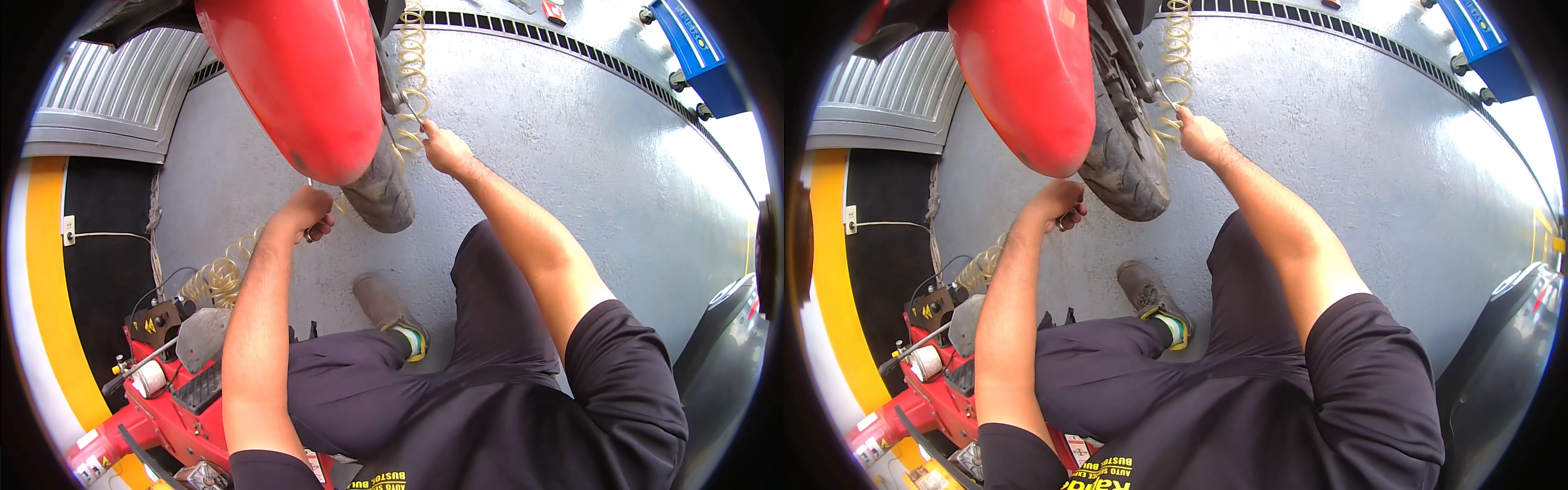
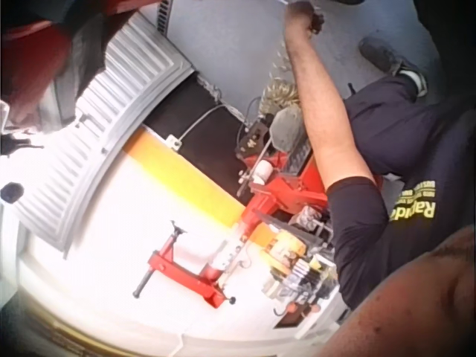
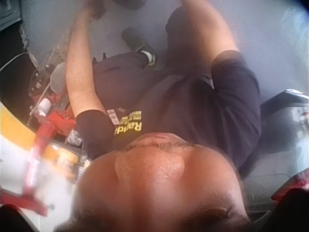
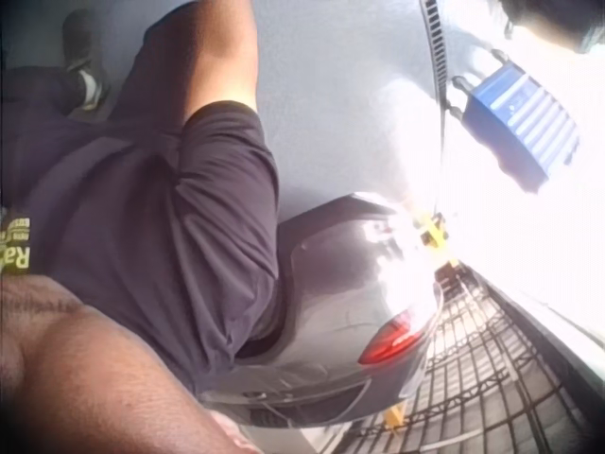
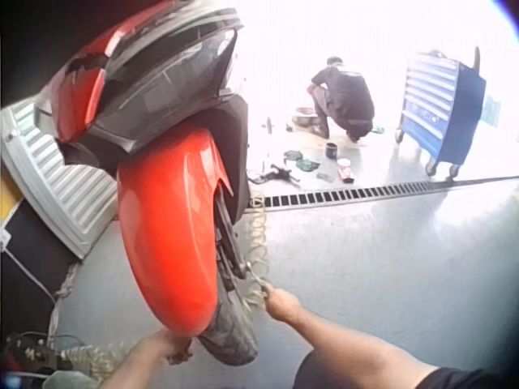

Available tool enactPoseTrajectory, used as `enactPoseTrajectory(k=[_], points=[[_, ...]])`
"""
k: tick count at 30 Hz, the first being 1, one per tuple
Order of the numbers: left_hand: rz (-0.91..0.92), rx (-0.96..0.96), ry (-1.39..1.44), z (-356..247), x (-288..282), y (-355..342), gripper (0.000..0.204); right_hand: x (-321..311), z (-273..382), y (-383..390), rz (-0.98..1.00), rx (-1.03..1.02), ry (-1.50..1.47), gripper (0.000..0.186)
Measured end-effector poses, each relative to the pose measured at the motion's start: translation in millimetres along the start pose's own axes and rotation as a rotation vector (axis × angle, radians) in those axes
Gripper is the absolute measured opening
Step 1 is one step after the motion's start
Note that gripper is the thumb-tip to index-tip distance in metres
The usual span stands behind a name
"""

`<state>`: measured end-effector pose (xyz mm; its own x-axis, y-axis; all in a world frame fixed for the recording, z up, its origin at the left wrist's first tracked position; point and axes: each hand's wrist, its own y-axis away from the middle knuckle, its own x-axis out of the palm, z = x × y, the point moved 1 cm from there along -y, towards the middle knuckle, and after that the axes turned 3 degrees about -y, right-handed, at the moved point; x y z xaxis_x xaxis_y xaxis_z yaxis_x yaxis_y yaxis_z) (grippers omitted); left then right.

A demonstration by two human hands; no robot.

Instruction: The person uses wrenches to loosen bolts on the front wheel of a red motorcycle, then moves to the rear and uses pliers and a wrench to work on the engine and frame components.

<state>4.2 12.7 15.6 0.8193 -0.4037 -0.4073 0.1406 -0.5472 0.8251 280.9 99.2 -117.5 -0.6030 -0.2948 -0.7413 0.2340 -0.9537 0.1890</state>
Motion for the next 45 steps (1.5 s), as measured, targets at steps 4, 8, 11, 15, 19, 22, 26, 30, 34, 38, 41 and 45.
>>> enactPoseTrajectory(k=[4, 8, 11, 15, 19, 22, 26, 30, 34, 38, 41, 45], points=[[-0.018, 0.098, 0.029, -11.2, -13.2, 24.3, 0.023, -14.3, -0.3, 5.0, 0.102, 0.007, -0.031, 0.034], [-0.213, 0.323, 0.0, -22.9, -40.1, 63.1, 0.033, -21.3, 12.2, 14.0, 0.2, 0.147, -0.472, 0.043], [-0.326, 0.519, 0.198, -31.8, -67.8, 71.3, 0.032, -26.7, 15.2, 17.9, 0.136, 0.147, -0.646, 0.041], [-0.398, 0.645, 0.59, -49.0, -75.5, 57.8, 0.028, -28.8, 20.6, 15.1, 0.158, 0.188, -0.862, 0.039], [-0.519, 0.609, 0.452, -59.6, -93.9, 35.8, 0.027, -14.1, 9.9, 12.0, 0.149, 0.102, -0.691, 0.036], [-0.538, 0.692, 0.41, -75.2, -106.6, 11.1, 0.025, 2.4, -27.6, -2.7, 0.217, 0.146, -0.612, 0.032], [-0.469, 0.791, 0.627, -94.1, -123.8, -7.2, 0.029, 3.8, -37.2, -39.4, 0.159, -0.186, -0.246, 0.027], [-0.245, 0.928, 0.992, -118.8, -140.5, -5.6, 0.033, -0.3, -31.5, -80.3, 0.129, -0.331, -0.095, 0.021], [-0.415, 0.834, 0.814, -124.7, -144.9, -14.6, 0.034, 16.4, -47.5, -105.0, 0.035, -0.317, -0.061, 0.019], [-0.475, 0.789, 0.734, -120.8, -145.0, -12.0, 0.035, 23.1, -59.4, -85.2, -0.276, -0.023, -0.163, 0.02], [-0.511, 0.762, 0.692, -114.7, -146.8, -7.7, 0.036, 10.1, -54.3, -64.5, -0.193, 0.018, -0.111, 0.024], [-0.555, 0.739, 0.613, -108.3, -147.4, 6.8, 0.037, -21.7, -20.3, -36.9, 0.06, -0.043, -0.018, 0.025]])
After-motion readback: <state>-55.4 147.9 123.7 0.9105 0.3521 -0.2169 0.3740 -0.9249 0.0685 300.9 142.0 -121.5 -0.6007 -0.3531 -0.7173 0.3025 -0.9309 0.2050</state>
